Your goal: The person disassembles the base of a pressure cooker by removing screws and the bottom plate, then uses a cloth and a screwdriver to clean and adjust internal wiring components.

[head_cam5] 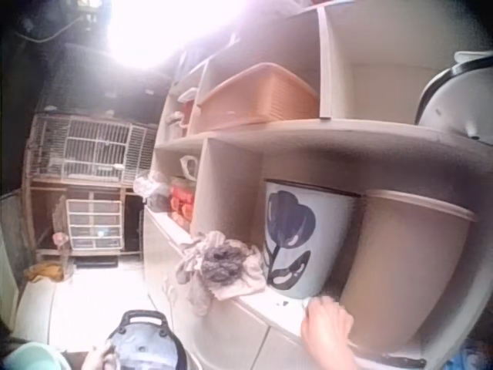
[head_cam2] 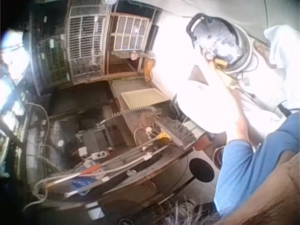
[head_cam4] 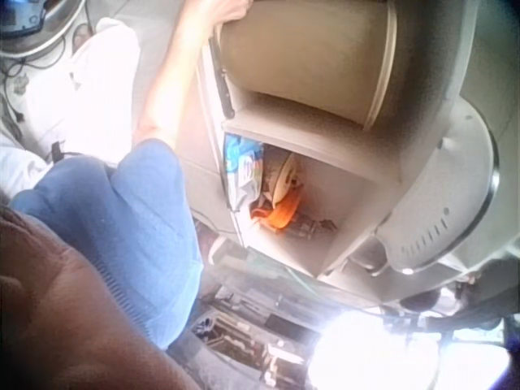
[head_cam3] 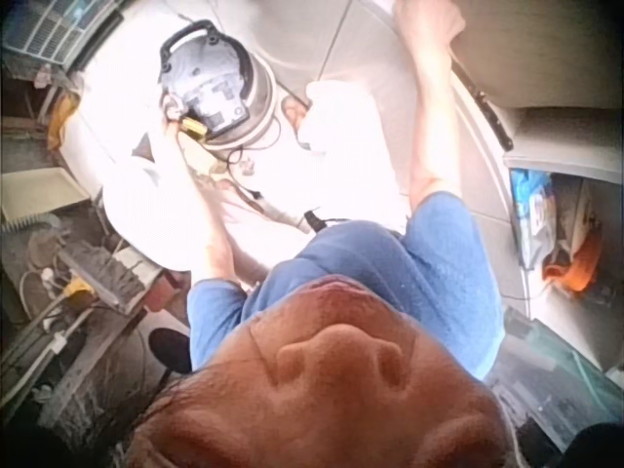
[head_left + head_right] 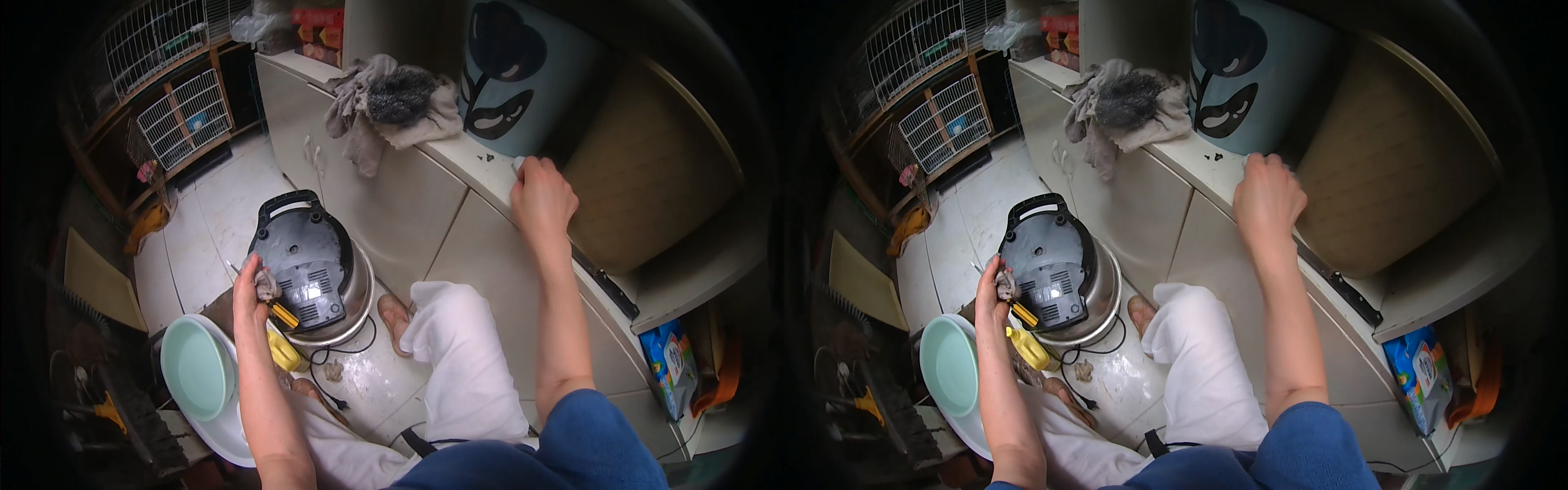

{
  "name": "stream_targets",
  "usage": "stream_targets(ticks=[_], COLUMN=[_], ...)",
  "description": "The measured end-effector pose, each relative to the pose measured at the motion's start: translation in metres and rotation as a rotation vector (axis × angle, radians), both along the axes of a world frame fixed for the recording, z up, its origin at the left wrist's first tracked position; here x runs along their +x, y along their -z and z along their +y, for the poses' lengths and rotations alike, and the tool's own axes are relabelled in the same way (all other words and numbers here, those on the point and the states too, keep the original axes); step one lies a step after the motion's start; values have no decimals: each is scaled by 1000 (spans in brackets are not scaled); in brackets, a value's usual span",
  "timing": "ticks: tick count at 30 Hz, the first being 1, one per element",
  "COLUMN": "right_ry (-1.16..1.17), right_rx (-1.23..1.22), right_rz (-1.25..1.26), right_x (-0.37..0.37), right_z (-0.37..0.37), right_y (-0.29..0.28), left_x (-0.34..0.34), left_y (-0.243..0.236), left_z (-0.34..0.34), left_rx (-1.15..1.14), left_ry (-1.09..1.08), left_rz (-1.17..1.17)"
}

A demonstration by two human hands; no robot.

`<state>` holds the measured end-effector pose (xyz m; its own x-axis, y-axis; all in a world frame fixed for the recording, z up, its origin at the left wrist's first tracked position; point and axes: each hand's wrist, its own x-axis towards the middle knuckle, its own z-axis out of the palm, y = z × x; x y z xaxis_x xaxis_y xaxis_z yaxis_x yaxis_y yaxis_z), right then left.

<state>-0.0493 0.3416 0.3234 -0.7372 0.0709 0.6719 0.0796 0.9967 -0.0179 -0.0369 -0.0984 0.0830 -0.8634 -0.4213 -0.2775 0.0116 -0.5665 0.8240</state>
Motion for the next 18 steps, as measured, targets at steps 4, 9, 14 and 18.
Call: stream_targets(ticks=[4, 9, 14, 18], right_ry=[34, -520, -1109, -1161], right_rx=[92, -25, -277, -439], right_rz=[14, 292, -338, -447], right_x=[-4, 25, 60, 50], right_z=[3, -42, -158, -197], right_y=[14, 23, 107, 163], left_x=[12, 18, 31, 24], left_y=[-20, -45, -59, -50], left_z=[28, 50, 74, 93], left_rx=[301, 530, 581, 587], left_ry=[103, 194, 128, 214], left_rz=[12, 204, 257, 304])
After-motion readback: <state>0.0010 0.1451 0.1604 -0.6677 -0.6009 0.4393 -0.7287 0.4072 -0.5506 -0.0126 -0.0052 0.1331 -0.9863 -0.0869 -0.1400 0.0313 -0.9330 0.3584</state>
